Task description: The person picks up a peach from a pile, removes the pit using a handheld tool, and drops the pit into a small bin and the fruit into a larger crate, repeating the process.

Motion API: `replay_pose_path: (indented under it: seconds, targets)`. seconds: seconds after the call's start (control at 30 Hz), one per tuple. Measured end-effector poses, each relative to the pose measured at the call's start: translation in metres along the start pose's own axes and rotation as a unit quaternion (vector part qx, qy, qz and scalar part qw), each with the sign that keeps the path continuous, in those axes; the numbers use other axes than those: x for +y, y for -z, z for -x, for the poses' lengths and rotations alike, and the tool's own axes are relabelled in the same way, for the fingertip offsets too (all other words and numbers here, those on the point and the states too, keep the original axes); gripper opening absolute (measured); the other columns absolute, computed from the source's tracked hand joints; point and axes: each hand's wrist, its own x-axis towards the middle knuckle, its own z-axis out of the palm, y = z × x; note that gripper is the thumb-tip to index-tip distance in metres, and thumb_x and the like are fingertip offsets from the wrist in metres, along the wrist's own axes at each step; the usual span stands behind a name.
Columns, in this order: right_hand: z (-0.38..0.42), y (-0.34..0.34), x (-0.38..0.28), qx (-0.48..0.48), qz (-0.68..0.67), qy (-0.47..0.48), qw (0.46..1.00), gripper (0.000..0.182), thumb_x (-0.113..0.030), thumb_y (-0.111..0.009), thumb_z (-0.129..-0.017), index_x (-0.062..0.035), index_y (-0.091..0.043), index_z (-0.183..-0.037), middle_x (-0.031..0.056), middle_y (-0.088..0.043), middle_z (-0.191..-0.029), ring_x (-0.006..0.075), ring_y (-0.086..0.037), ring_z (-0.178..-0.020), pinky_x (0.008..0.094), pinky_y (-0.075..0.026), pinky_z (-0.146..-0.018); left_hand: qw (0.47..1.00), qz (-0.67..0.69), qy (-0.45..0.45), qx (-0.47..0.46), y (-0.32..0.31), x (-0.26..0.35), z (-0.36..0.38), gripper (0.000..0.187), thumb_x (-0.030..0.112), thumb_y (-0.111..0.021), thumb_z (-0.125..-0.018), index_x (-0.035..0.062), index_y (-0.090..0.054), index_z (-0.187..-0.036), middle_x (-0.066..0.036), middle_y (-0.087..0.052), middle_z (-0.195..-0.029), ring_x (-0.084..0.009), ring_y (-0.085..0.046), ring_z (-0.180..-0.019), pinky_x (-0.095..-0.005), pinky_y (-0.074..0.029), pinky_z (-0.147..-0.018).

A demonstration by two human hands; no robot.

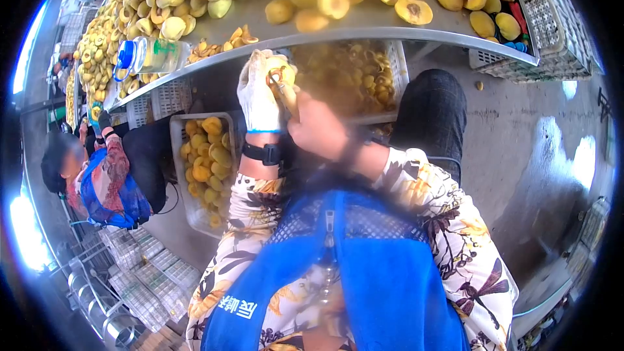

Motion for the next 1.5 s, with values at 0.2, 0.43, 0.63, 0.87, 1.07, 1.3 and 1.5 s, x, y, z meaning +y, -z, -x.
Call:
replay_pose_path:
  seconds: [0.2,0.43,0.63,0.87,1.07,1.3,1.5]
  targets:
    - [0.005,0.01,-0.014,-0.123,-0.172,-0.168,0.963,0.023,-0.009,-0.049,-0.081,0.0023,-0.048,-0.101,0.0118,-0.055,-0.065,0.0201,-0.057,-0.055,0.0324,-0.045,-0.046,1.0,-0.006,0.016,-0.022,0.008,-0.014,-0.011,0.024,0.025,-0.052,-0.091,0.0023,-0.057,-0.096,-0.012,-0.062,-0.077,-0.0208,-0.06,-0.062,-0.0291,-0.051,-0.055]
    - [0.008,0.02,-0.029,-0.179,-0.292,-0.258,0.903,0.017,-0.008,-0.046,-0.083,-0.0036,-0.044,-0.099,0.0016,-0.046,-0.066,0.008,-0.043,-0.048,0.0242,-0.038,-0.04,0.989,0.015,0.118,-0.093,0.015,-0.014,-0.016,0.021,0.02,-0.057,-0.088,-0.0003,-0.059,-0.092,-0.013,-0.064,-0.077,-0.0199,-0.061,-0.062,-0.029,-0.051,-0.056]
    - [0.006,0.011,-0.004,-0.203,-0.403,-0.272,0.85,0.015,-0.005,-0.049,-0.083,-0.0059,-0.044,-0.097,-0.0006,-0.043,-0.06,0.0058,-0.035,-0.04,0.0221,-0.033,-0.037,0.986,-0.158,-0.007,-0.061,0.012,-0.021,-0.014,0.025,0.024,-0.054,-0.091,0.001,-0.058,-0.096,-0.013,-0.064,-0.079,-0.0183,-0.061,-0.067,-0.0269,-0.05,-0.059]
    - [-0.005,0.004,0.02,-0.208,-0.449,-0.143,0.857,0.013,-0.005,-0.055,-0.084,-0.0077,-0.046,-0.092,-0.0015,-0.043,-0.06,0.0059,-0.035,-0.038,0.0213,-0.03,-0.035,0.962,0.177,0.195,-0.065,0.044,-0.058,-0.034,0.037,0.028,-0.058,-0.088,0.0037,-0.05,-0.114,-0.012,-0.061,-0.098,-0.0236,-0.062,-0.08,-0.031,-0.052,-0.059]
    - [-0.006,0.007,0.004,-0.05,-0.288,-0.11,0.95,0.01,-0.012,-0.056,-0.086,-0.0061,-0.049,-0.089,-0.001,-0.049,-0.06,0.0069,-0.043,-0.039,0.0215,-0.035,-0.035,0.916,0.268,0.266,-0.134,0.111,-0.062,-0.059,0.024,0.026,-0.05,-0.092,0.0036,-0.05,-0.102,-0.012,-0.058,-0.094,-0.0202,-0.058,-0.079,-0.0321,-0.051,-0.064]
    - [-0.036,-0.004,0.008,0.093,0.055,0.012,0.994,0.026,-0.015,-0.062,-0.076,0.0001,-0.056,-0.096,0.0196,-0.062,-0.073,0.0351,-0.061,-0.067,0.0371,-0.049,-0.065,0.998,-0.033,0.014,0.042,0.047,-0.018,-0.005,0.025,0.022,-0.058,-0.09,-0.0003,-0.06,-0.101,-0.007,-0.063,-0.081,-0.0138,-0.058,-0.069,-0.0245,-0.048,-0.064]
    - [-0.041,-0.016,0.029,0.065,0.195,0.22,0.954,0.018,-0.012,-0.055,-0.078,-0.0001,-0.054,-0.092,0.0212,-0.057,-0.066,0.0392,-0.059,-0.063,0.0455,-0.047,-0.057,0.956,-0.255,-0.134,0.057,0.039,-0.028,0.021,0.025,0.019,-0.056,-0.091,-0.0004,-0.061,-0.106,-0.006,-0.064,-0.093,-0.0092,-0.056,-0.082,-0.0229,-0.046,-0.076]
